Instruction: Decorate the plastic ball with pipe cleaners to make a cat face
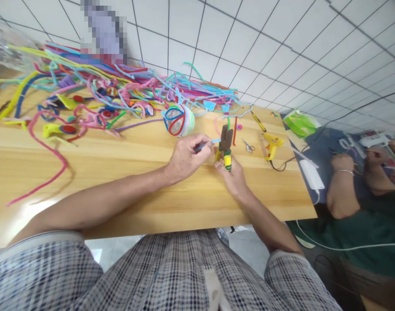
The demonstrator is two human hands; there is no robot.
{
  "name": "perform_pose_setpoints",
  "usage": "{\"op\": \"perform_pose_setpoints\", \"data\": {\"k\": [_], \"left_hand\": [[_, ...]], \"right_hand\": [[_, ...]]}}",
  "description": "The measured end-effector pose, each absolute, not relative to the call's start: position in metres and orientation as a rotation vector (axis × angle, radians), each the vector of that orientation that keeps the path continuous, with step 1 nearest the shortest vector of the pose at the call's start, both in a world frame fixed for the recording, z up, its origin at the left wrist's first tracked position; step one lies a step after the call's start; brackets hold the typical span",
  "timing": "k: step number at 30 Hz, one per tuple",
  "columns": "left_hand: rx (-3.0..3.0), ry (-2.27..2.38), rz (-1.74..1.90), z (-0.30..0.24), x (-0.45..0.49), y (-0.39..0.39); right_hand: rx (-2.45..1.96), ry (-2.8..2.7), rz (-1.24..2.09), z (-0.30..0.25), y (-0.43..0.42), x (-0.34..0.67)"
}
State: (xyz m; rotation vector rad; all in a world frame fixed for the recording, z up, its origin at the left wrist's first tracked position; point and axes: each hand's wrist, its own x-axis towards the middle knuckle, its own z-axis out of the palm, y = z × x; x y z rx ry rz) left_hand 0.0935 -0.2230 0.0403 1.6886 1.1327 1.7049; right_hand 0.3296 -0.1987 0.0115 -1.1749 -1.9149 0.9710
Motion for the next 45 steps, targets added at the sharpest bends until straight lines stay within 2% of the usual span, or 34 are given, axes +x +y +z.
{"op": "perform_pose_setpoints", "data": {"k": [5,15,23,31,45], "left_hand": [[1.773,1.128,1.735,0.043,0.093,-0.224],[1.939,1.105,1.781,0.042,0.092,-0.223],[2.008,1.136,1.662,0.041,0.088,-0.222],[2.075,1.193,1.456,0.039,0.086,-0.224],[2.127,1.184,1.401,0.035,0.084,-0.221]], "right_hand": [[-1.161,-2.043,0.775,0.009,-0.200,0.326],[-1.131,-2.037,0.759,0.005,-0.200,0.327],[-1.119,-2.117,0.695,0.006,-0.200,0.331],[-1.157,-2.211,0.462,0.002,-0.196,0.335],[-1.209,-2.266,0.199,-0.010,-0.192,0.336]]}}
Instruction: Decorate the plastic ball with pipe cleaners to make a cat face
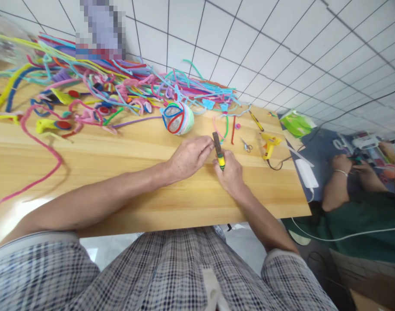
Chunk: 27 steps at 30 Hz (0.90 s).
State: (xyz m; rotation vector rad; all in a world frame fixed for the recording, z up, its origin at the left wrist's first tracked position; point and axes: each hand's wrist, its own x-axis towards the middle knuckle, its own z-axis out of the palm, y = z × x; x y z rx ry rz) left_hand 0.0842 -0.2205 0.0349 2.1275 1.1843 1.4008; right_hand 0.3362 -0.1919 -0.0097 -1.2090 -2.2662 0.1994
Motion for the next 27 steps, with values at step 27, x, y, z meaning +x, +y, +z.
{"op": "perform_pose_setpoints", "data": {"k": [27], "left_hand": [[2.131,1.192,1.347,0.036,0.086,-0.223]], "right_hand": [[-1.174,-2.133,0.542,-0.022,-0.169,0.333]]}}
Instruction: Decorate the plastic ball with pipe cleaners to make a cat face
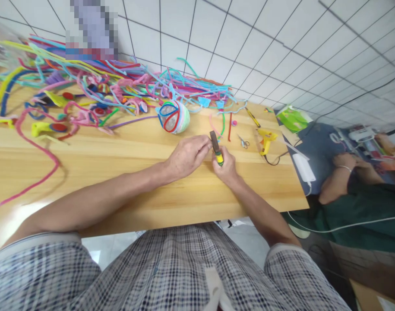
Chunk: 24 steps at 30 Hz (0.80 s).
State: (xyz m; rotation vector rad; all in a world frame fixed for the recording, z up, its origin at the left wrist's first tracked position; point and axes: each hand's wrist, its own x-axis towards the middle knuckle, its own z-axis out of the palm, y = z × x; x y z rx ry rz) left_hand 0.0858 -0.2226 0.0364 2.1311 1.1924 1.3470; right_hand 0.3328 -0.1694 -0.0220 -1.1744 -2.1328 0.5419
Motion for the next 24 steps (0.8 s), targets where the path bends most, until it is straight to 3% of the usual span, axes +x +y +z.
{"op": "perform_pose_setpoints", "data": {"k": [8,16,24], "left_hand": [[2.073,1.195,1.375,0.037,0.086,-0.219],[2.041,1.231,1.416,0.035,0.087,-0.214],[2.084,1.238,1.460,0.035,0.088,-0.216]], "right_hand": [[-1.177,-2.315,0.318,0.000,-0.173,0.344],[-1.272,-2.215,0.526,0.004,-0.187,0.343],[-1.364,-2.181,0.482,0.006,-0.189,0.339]]}}
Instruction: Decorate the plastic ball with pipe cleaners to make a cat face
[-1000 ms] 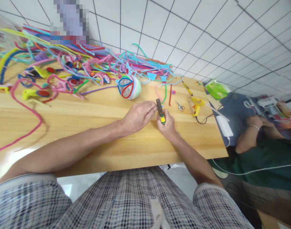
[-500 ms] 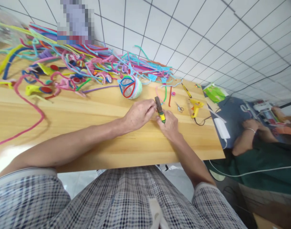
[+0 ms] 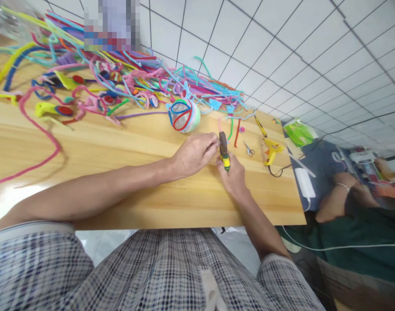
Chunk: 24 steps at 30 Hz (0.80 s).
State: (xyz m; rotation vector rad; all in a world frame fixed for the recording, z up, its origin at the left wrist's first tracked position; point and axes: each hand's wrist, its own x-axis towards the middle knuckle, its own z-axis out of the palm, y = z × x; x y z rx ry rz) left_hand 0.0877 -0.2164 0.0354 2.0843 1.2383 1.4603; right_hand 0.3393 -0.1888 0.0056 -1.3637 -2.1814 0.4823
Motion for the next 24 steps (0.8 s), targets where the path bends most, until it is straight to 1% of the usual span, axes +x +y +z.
{"op": "perform_pose_setpoints", "data": {"k": [5,11,17,21,24], "left_hand": [[2.104,1.197,1.489,0.032,0.088,-0.216],[2.147,1.179,1.474,0.030,0.087,-0.216],[2.192,1.130,1.504,0.032,0.090,-0.224],[2.127,1.168,1.482,0.031,0.089,-0.222],[2.010,1.206,1.484,0.031,0.087,-0.215]], "right_hand": [[-1.370,-2.193,0.413,0.001,-0.182,0.336],[-1.219,-2.178,0.494,-0.006,-0.176,0.338],[-1.071,-2.153,0.480,-0.020,-0.169,0.342],[-1.128,-2.190,0.418,-0.022,-0.171,0.340],[-1.201,-2.298,0.356,-0.012,-0.172,0.339]]}}
